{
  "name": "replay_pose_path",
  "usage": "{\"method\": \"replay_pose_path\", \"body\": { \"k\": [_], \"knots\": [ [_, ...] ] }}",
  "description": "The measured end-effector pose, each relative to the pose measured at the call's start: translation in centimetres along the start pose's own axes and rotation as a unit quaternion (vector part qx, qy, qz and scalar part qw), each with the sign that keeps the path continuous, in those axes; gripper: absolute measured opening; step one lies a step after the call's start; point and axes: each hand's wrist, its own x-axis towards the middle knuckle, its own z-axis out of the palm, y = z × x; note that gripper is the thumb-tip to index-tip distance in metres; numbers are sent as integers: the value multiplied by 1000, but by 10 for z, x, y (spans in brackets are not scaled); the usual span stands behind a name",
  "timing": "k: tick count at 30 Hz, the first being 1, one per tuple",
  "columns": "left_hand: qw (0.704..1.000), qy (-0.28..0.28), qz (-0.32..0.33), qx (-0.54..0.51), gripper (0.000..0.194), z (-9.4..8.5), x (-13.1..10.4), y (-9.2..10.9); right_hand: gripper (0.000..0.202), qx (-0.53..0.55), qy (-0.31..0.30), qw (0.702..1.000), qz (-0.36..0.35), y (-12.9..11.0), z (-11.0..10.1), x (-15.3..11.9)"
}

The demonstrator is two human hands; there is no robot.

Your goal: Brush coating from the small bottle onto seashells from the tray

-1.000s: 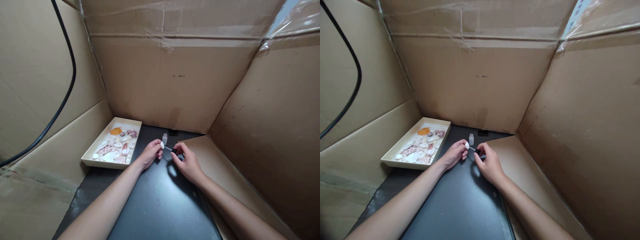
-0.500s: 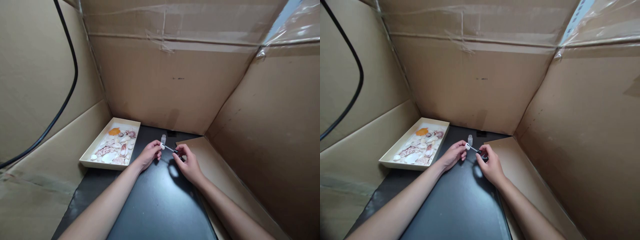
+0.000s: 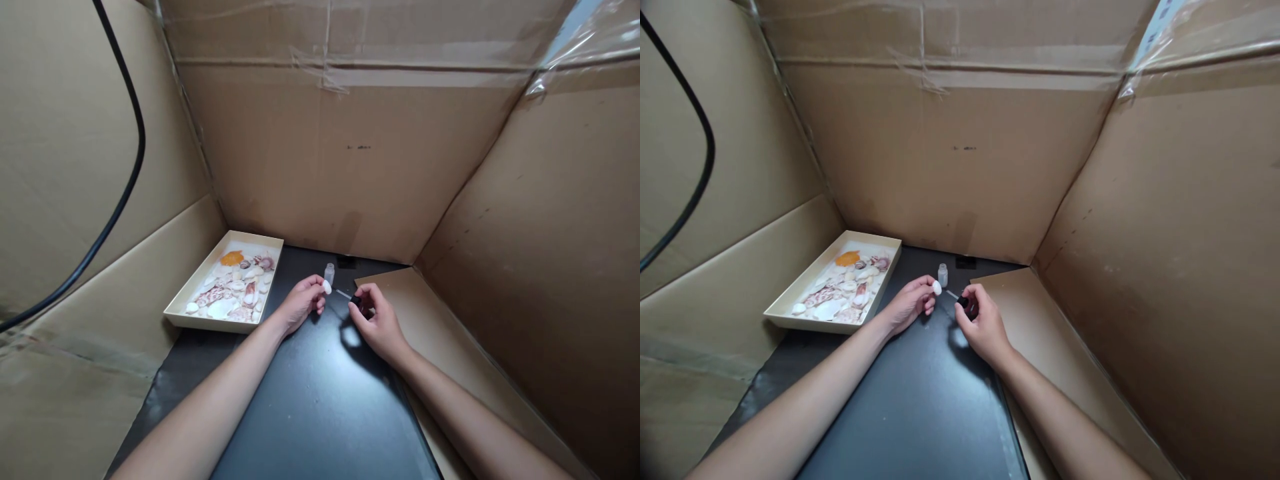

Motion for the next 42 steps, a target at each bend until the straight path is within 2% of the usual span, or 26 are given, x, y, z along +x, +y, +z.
{"method": "replay_pose_path", "body": {
  "k": [3, 8, 12, 16, 21, 25, 29, 33, 38, 42],
  "knots": [
    [1000, 1, 0, 4, 13, 1, -1, 1, 13, 14, 21, 1000, -3, -2, -1, 0],
    [1000, 2, 0, 7, 13, 0, 0, 0, 13, -11, -14, 1000, 5, -4, -1, -1],
    [1000, -1, 3, 9, 14, 0, 0, -1, 13, -2, 13, 1000, -3, -4, 0, -1],
    [1000, 1, 6, 9, 15, 0, 0, -1, 13, -23, -19, 1000, -7, -5, 0, -1],
    [1000, 8, 7, 8, 14, 0, 0, -1, 14, -16, 2, 1000, -14, -5, 0, -1],
    [1000, 10, 5, 7, 15, 1, -1, -1, 13, -37, -27, 999, -4, -5, -1, -1],
    [1000, 10, 6, 7, 14, 2, -1, 0, 14, -21, 8, 1000, -7, -6, -1, -1],
    [1000, 13, 6, 4, 14, 2, -1, 0, 13, -31, -22, 999, -10, -6, -1, -1],
    [1000, 8, 6, 2, 14, 1, -1, 0, 15, -24, 13, 1000, -5, -4, 0, -1],
    [1000, 7, 6, -1, 14, 0, -1, 0, 14, -23, -21, 999, -13, -4, 0, -1]
  ]
}}
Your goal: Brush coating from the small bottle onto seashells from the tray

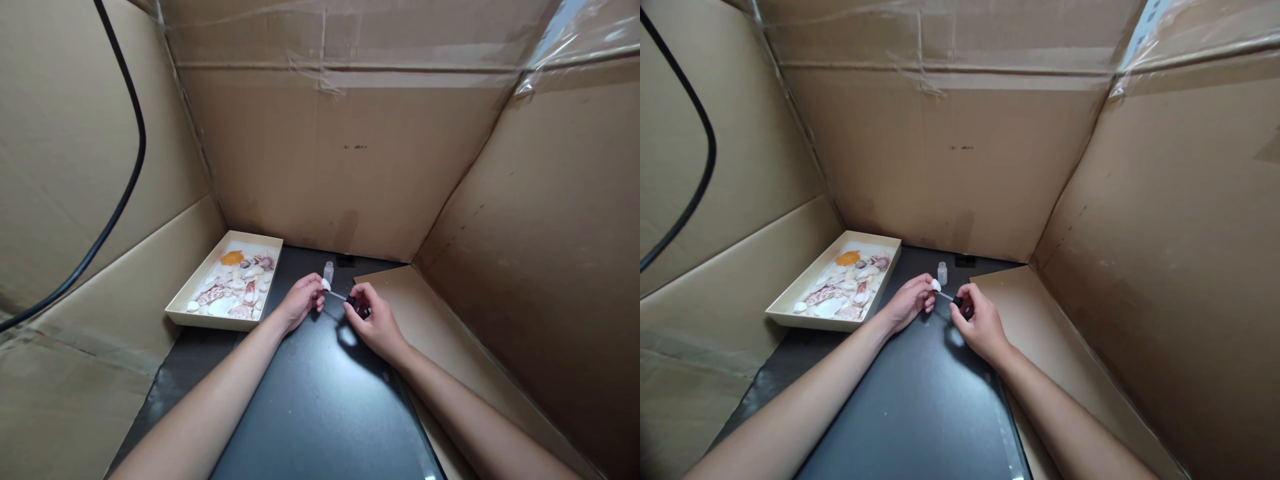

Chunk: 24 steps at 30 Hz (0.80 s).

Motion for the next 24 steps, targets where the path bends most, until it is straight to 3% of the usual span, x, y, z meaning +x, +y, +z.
{"method": "replay_pose_path", "body": {
  "k": [4, 9, 14, 18, 24],
  "knots": [
    [1000, 0, -1, -3, 14, 0, 0, 0, 14, -1, 32, 999, 3, -1, 0, 0],
    [1000, -1, -4, 0, 12, 0, 0, 0, 14, -4, 1, 1000, 6, -1, 0, 0],
    [1000, -3, -2, 1, 11, 0, 1, 0, 15, 19, 27, 999, 7, 0, 0, 0],
    [1000, -5, 0, 4, 10, 2, -1, 2, 13, -2, -12, 1000, 6, -3, 0, 0],
    [1000, -4, -3, -2, 9, 2, -1, 2, 13, -31, 10, 999, 13, -2, -1, 1]
  ]
}}
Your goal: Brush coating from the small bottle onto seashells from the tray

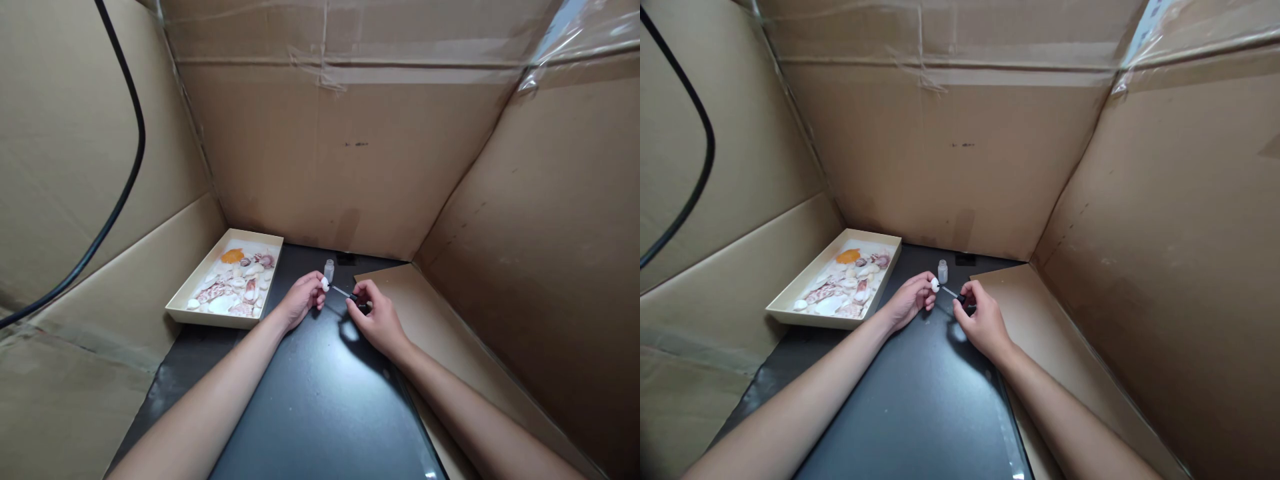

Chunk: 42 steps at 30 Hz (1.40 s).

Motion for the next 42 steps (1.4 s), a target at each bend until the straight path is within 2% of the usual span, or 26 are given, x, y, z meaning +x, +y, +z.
{"method": "replay_pose_path", "body": {
  "k": [6, 8, 11, 15, 17, 20, 22, 25, 29, 34, 36, 39, 42],
  "knots": [
    [1000, -6, 0, 3, 9, -2, 2, -2, 15, 5, 27, 1000, -5, 2, 0, -1],
    [1000, -5, -1, 5, 9, -2, 2, -2, 14, 12, 19, 1000, -21, 2, 0, -1],
    [1000, -3, -1, 6, 8, -1, 1, -1, 13, 2, -4, 1000, -9, 2, 1, -1],
    [1000, -1, -1, 8, 8, 0, 0, 0, 14, 13, 22, 999, -19, 2, 1, -1],
    [1000, 2, -3, 10, 8, 0, 0, 0, 14, 11, 7, 999, -31, 1, 1, -1],
    [1000, 1, -5, 16, 9, 0, 0, 0, 13, -8, -23, 1000, -10, 1, 1, -1],
    [1000, -2, -5, 19, 9, 0, 0, -1, 14, -9, -10, 1000, 3, 1, 1, -1],
    [1000, 0, -6, 23, 9, 1, 0, 0, 14, 6, 14, 1000, -17, 1, 0, -1],
    [1000, -3, -6, 28, 10, 2, 0, 0, 14, -1, -12, 1000, -20, 1, 1, -1],
    [999, -10, -7, 31, 10, 2, 0, 0, 15, 9, 26, 999, -26, 1, 2, -1],
    [999, -8, -10, 30, 10, 1, 1, 0, 14, 14, 13, 999, -40, 0, 2, -2],
    [1000, -6, -11, 26, 11, 1, 1, 0, 13, 0, -9, 1000, -25, 0, 2, -2],
    [1000, -11, -8, 27, 11, 0, 1, -1, 14, 1, 15, 1000, -12, 1, 2, -3]
  ]
}}
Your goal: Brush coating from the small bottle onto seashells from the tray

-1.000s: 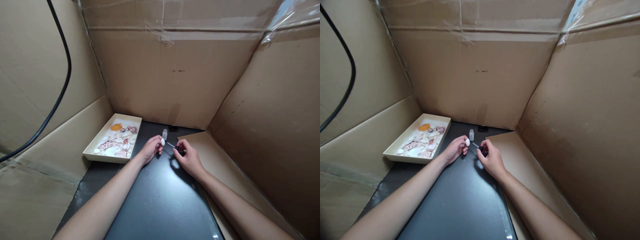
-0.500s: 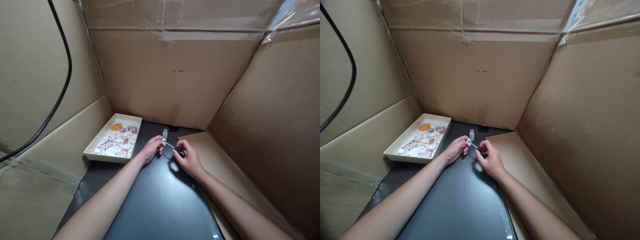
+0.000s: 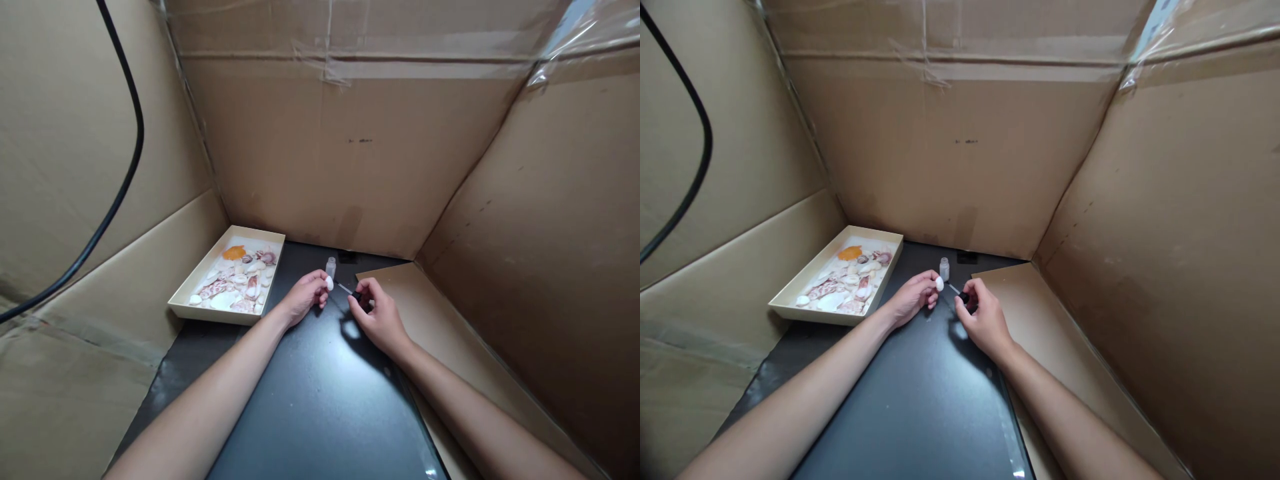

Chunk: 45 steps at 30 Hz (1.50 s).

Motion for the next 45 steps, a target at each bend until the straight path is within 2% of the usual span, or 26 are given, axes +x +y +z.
{"method": "replay_pose_path", "body": {
  "k": [4, 6, 10, 15, 19, 23, 28, 33, 38, 42, 45],
  "knots": [
    [1000, -3, 1, 3, 11, -1, 1, -1, 13, 10, -13, 1000, -25, 0, -1, 0],
    [1000, -4, 3, 5, 10, -1, 1, -1, 12, -5, -23, 1000, -17, 0, -1, 0],
    [1000, -4, -1, 4, 9, -2, 1, -2, 14, 7, 20, 1000, -15, 0, -1, 1],
    [1000, -2, 0, 3, 9, -1, 0, -1, 13, -16, -34, 999, -1, 0, -1, 1],
    [1000, -5, 0, 4, 10, 0, 0, 0, 15, -10, 1, 1000, 0, -1, -1, 2],
    [1000, -9, -8, 4, 10, 0, 0, 1, 13, -1, -31, 999, -14, -1, -1, 2],
    [1000, -17, -5, 7, 8, 0, 0, 0, 14, 4, 9, 1000, -8, 0, -1, 1],
    [999, -27, -6, 22, 8, -2, 1, -1, 13, -8, -26, 999, -20, 0, -1, 1],
    [999, -33, -2, 19, 11, -2, 2, -1, 14, 5, 16, 1000, -15, 0, -2, 1],
    [999, -31, -6, 8, 13, -1, 0, -1, 13, -27, -20, 999, -8, -1, -2, 1],
    [1000, -30, -8, 5, 15, 0, 0, 0, 13, -24, -3, 1000, -4, -1, -2, 1]
  ]
}}
